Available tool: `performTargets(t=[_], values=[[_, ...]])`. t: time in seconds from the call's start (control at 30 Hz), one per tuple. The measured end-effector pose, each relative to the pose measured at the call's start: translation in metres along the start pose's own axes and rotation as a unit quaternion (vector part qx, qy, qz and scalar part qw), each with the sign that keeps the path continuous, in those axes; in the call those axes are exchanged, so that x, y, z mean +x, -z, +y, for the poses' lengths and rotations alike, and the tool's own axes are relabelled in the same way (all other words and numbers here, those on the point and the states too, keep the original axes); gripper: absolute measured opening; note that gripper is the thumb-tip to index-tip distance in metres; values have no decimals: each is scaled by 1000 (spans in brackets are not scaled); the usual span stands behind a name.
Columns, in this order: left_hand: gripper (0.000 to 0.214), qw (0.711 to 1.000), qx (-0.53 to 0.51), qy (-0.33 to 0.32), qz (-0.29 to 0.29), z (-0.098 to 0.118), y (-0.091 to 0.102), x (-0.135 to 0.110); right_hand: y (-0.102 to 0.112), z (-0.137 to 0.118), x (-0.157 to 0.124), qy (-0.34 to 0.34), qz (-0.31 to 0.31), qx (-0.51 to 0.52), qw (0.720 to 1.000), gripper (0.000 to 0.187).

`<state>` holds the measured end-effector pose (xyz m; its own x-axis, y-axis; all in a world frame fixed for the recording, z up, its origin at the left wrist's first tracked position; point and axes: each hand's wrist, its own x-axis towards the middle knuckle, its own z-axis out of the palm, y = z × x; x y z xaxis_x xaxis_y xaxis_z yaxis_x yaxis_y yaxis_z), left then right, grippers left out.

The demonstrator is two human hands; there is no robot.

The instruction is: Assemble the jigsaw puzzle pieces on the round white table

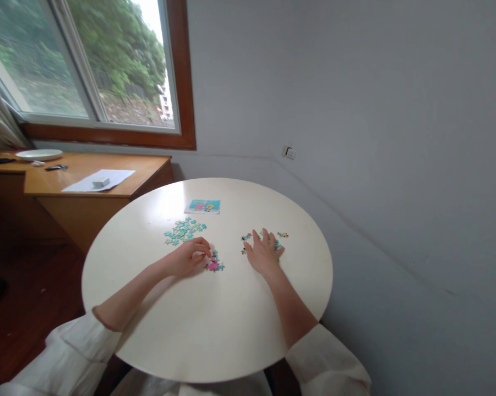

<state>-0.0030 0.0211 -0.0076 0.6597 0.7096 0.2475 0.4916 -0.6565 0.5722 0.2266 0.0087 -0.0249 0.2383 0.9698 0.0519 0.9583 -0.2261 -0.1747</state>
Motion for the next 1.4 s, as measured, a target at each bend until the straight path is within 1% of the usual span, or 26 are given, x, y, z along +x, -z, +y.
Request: performTargets(t=[0.2,0.37,0.47,0.57,0.73,0.8,0.87,0.93,1.07,1.23,1.4], values=[[34,1000,-1,-7,5,-3,-2,0,-2,-2,-3,35,23,16,999,48],[34,1000,1,-6,1,-2,-1,1,-6,-3,-4,97,79,56,991,45],[34,1000,-1,1,-2,-1,0,1,-9,-2,-2,136,120,87,979,42],[33,1000,-2,-3,-4,0,0,1,-11,-1,3,158,152,137,966,39],[33,1000,-3,4,-7,2,2,0,-9,3,9,178,178,248,936,35],[34,1000,-3,4,-8,2,3,-1,-5,5,10,168,180,263,933,32],[35,1000,-3,2,-6,2,3,-1,-1,6,9,150,178,237,943,28],[35,1000,-4,3,-5,1,3,-1,2,7,7,128,167,184,960,25],[34,1000,-4,0,-3,0,3,-2,7,6,2,79,120,83,986,24],[35,1000,1,6,-9,3,4,-2,10,5,-1,65,88,20,994,26],[36,1000,10,7,-11,2,4,-1,12,6,-1,55,72,13,996,26]])
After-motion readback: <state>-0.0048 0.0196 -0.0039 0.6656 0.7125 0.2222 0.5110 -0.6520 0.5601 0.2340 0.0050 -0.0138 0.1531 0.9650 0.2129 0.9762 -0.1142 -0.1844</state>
